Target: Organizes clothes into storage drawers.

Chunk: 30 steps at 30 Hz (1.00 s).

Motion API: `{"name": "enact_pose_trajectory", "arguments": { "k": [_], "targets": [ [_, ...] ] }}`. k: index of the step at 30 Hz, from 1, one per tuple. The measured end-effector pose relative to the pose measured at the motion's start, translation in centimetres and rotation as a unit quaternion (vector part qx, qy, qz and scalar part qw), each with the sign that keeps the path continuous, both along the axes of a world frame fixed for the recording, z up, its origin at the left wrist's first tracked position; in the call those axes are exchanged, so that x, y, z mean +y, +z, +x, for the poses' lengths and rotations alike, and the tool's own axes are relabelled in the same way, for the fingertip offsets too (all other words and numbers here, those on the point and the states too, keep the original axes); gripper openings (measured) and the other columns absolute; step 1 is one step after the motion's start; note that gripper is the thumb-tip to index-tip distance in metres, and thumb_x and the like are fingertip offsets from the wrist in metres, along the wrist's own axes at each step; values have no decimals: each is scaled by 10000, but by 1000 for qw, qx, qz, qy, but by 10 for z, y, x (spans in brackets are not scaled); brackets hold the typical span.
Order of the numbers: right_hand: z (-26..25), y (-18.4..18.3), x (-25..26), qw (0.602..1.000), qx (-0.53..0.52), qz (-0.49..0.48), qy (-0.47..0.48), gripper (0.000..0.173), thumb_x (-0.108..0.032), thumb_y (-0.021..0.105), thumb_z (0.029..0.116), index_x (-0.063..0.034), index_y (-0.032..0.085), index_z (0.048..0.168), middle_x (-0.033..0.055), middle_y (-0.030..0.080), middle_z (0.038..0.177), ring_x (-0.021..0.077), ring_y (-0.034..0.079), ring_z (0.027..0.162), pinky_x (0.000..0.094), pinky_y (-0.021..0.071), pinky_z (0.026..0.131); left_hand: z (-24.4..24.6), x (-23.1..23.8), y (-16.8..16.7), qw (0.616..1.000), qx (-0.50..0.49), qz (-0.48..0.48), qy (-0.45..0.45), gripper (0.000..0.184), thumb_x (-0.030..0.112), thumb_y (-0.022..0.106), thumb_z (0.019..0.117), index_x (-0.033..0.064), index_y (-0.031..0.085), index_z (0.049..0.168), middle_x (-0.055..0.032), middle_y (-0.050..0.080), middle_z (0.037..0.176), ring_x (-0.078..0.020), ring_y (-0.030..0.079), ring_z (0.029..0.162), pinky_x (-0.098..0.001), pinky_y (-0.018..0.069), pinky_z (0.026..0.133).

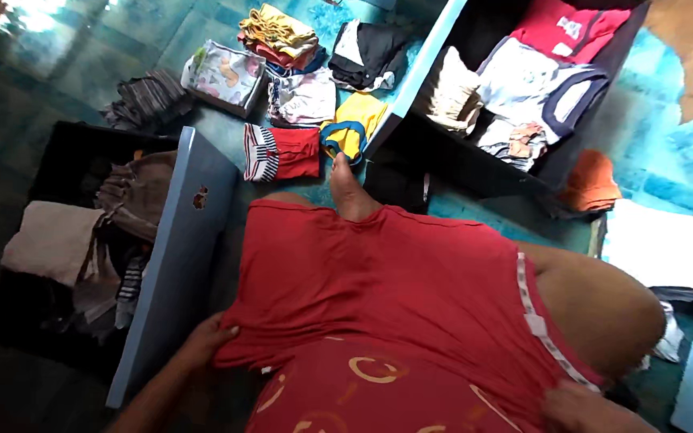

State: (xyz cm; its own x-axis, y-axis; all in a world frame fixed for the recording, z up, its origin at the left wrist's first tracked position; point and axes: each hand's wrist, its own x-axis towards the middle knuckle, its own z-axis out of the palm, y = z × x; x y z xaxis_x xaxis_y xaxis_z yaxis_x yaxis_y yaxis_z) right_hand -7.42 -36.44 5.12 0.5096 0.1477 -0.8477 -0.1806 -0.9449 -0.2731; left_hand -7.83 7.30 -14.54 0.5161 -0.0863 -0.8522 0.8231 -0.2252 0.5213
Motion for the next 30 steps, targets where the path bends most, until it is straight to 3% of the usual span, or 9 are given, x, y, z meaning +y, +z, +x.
{"name": "enact_pose_trajectory", "arguments": {
  "k": [4,6,8,10,17,19,22,26,30],
  "targets": [
    [64,62,70,992,108,-28,50,448,10,517,1026,63,411,1459,225,509,1473,277,542,1327,331,415,1094,27,-24,8,944,-6,195,-265,522,141,658,990,38,466,1464,-195,629,1319,-309,641,1187,-511,519,1028],
    [40,31,25,992,77,73,71,502,8,647,965,102,476,1427,305,570,1369,384,600,1216,447,466,1035,68,-49,30,915,-122,251,-293,515,86,579,997,1,435,1484,-231,567,1392,-353,578,1278,-530,470,1088],
    [41,-12,-26,988,64,93,110,444,-115,651,1002,97,544,1377,308,634,1244,423,636,1120,532,480,993,115,-72,44,897,-250,262,-253,423,71,556,1005,-30,511,1414,-236,582,1370,-346,581,1273,-523,472,1083],
    [77,-55,-45,985,-9,95,146,333,-254,604,1043,47,700,1149,242,704,1022,394,678,965,588,510,905,171,-92,44,879,-347,253,-208,410,99,582,1003,-42,536,1385,-260,569,1381,-378,558,1295,-557,456,1089],
    [219,-187,63,948,-214,231,44,317,-213,555,1053,7,681,1244,213,683,1219,346,655,1152,540,487,1045,340,-129,-45,923,-229,309,-14,791,424,677,974,-117,377,1468,-382,511,1382,-502,529,1293,-637,436,1066],
    [258,-212,81,928,-202,284,-133,333,-205,566,1057,29,633,1284,214,677,1211,313,681,1094,493,533,1002,353,-127,-59,937,-188,293,7,817,491,658,976,-131,403,1440,-371,531,1363,-485,547,1274,-628,442,1056],
    [309,-243,104,884,-200,262,-332,585,-305,651,998,-24,469,1479,245,602,1356,404,585,1251,626,452,1048,360,-124,-70,937,-180,297,31,784,443,744,919,-133,475,1378,-357,562,1323,-477,564,1248,-640,452,1037],
    [331,-264,124,895,-205,154,-364,811,-389,724,942,-54,335,1571,251,543,1450,419,477,1386,679,301,1143,357,-118,-77,950,-163,259,57,725,377,804,874,-136,538,1311,-342,576,1305,-457,572,1230,-630,455,1028],
    [326,-279,126,888,-254,153,-351,623,-358,760,917,-15,550,1394,257,602,1346,435,538,1292,701,365,1067,354,-114,-83,966,-130,138,174,647,307,794,880,-90,547,1327,-282,594,1306,-386,588,1205,-577,484,1010]
  ]
}}
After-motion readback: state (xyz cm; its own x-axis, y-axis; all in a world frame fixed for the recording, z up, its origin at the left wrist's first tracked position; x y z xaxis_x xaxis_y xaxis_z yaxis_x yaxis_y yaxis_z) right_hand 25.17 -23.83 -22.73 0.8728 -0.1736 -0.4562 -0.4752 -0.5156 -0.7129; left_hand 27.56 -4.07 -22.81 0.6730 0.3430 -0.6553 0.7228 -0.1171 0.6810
